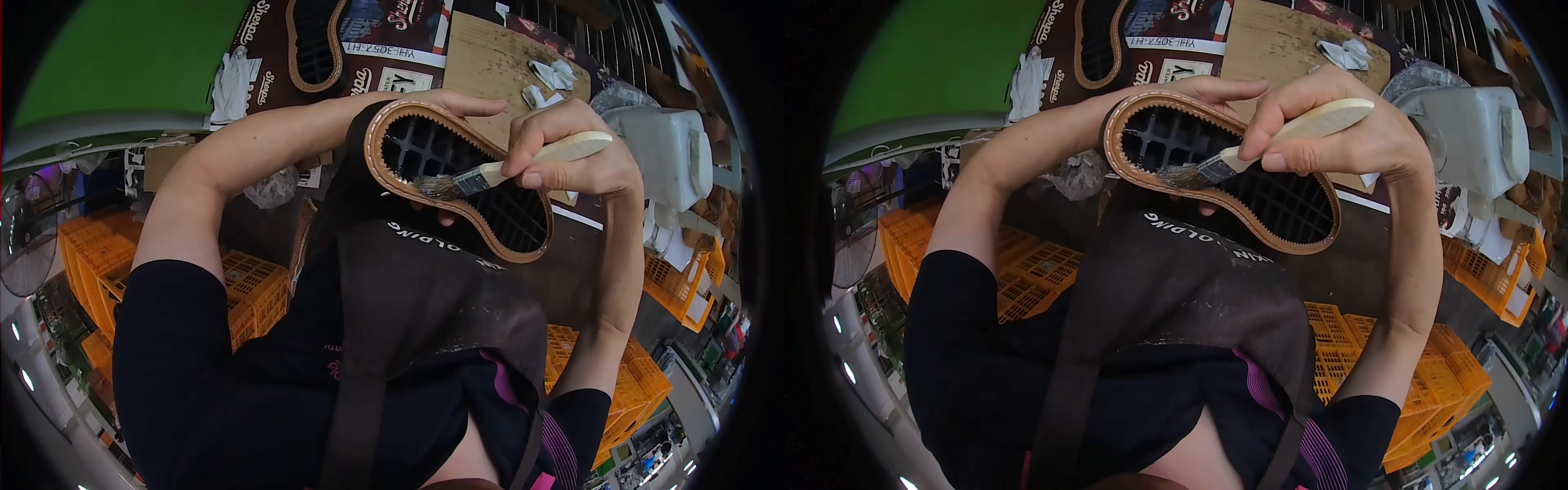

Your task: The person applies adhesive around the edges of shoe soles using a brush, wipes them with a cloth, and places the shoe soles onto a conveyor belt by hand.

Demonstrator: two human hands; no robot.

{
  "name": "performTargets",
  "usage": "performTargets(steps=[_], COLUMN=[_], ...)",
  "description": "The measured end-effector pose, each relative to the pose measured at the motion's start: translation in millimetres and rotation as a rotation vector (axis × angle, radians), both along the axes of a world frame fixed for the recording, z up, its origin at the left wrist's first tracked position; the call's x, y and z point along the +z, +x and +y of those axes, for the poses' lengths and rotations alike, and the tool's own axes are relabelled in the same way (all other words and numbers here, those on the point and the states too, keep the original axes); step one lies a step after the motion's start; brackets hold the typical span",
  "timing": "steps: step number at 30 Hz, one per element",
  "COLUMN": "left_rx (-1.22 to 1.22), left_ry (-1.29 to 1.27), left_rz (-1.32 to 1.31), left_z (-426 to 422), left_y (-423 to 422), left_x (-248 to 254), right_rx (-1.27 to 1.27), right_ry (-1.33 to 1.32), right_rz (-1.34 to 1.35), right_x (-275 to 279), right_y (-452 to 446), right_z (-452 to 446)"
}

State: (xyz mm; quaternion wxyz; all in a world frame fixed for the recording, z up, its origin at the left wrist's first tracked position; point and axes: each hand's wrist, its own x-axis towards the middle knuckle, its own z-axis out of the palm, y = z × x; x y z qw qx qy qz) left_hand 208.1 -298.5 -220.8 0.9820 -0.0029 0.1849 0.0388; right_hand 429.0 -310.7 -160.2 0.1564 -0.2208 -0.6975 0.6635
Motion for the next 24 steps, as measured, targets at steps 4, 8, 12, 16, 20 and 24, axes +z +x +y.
performTargets(steps=[4, 8, 12, 16, 20, 24], left_rx=[0.017, 0.019, -0.012, -0.078, 0.197, 0.612], left_ry=[0.03, 0.078, 0.153, 0.256, 0.577, 0.866], left_rz=[0.029, 0.043, 0.016, -0.055, 0.143, 0.042], left_z=[-3.6, 0.6, 0.5, 6.1, 10.2, -4.6], left_y=[10.0, 7.9, 1.5, -14.5, -22.9, -35.8], left_x=[2.3, 2.4, 3.7, 2.8, -10.0, -30.5], right_rx=[-0.048, -0.082, -0.126, -0.259, -0.996, -1.439], right_ry=[-0.039, 0.01, -0.035, 0.219, 0.154, 0.283], right_rz=[-0.111, -0.153, -0.223, -0.25, -0.196, -0.23], right_x=[-7.7, -15.1, -2.9, 21.3, 32.3, 4.4], right_y=[24.0, 48.2, 67.5, 102.2, 137.3, 132.0], right_z=[-12.2, -25.3, -42.7, -61.0, -102.5, -105.2])
